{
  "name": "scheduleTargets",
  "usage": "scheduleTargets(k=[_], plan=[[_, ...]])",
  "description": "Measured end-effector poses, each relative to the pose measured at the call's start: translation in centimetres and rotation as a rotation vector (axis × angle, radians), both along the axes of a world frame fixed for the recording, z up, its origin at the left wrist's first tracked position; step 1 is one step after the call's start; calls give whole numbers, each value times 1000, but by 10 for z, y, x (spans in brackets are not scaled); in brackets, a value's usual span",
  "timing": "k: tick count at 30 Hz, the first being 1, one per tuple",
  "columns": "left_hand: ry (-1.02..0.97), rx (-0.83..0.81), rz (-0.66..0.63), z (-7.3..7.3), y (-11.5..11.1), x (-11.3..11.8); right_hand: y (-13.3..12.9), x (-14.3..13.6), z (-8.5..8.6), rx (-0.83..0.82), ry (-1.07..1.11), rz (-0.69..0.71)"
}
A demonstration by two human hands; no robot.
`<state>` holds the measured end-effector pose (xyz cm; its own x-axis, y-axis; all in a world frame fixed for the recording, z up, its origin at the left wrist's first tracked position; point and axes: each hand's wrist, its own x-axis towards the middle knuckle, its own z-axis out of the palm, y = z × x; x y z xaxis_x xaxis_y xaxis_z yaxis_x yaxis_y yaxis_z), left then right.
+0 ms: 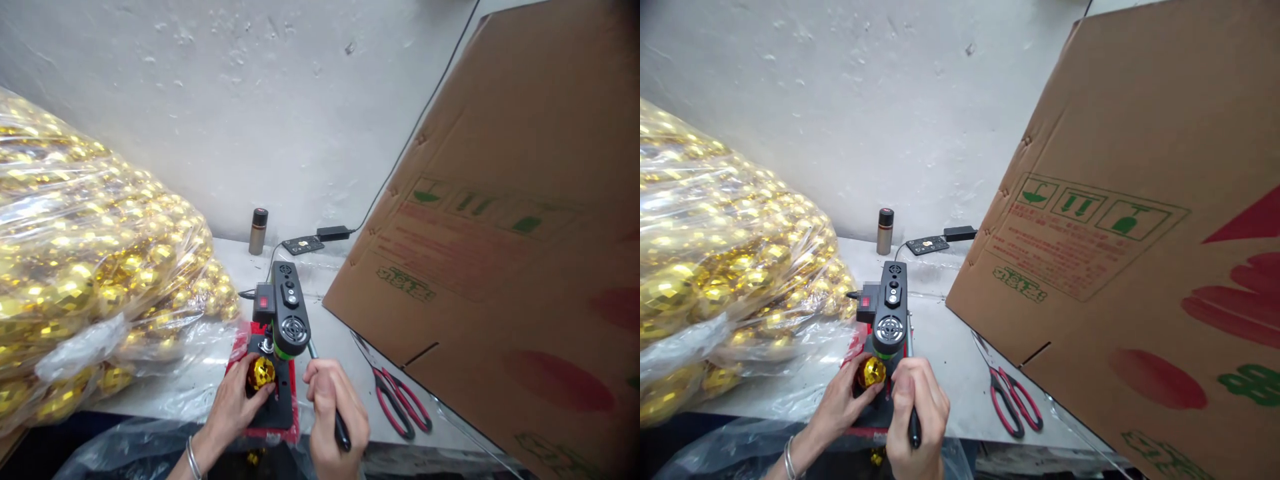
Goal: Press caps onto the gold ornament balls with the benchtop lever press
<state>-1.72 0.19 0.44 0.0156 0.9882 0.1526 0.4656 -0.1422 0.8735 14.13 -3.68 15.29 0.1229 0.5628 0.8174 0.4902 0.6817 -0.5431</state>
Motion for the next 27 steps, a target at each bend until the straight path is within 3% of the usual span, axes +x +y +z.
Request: scheduleTargets(k=[7,13,21,27], plan=[[85,125,-87,1,1,12,-2,0,-3,5,4,0],[136,82,-129,1,5,21,-2,4,-8,-6,13,18],[136,22,-159,-6,4,19,-13,-10,-38,-96,82,-123],[151,12,-165,-3,3,20,-14,-18,-47,-80,159,-130]])
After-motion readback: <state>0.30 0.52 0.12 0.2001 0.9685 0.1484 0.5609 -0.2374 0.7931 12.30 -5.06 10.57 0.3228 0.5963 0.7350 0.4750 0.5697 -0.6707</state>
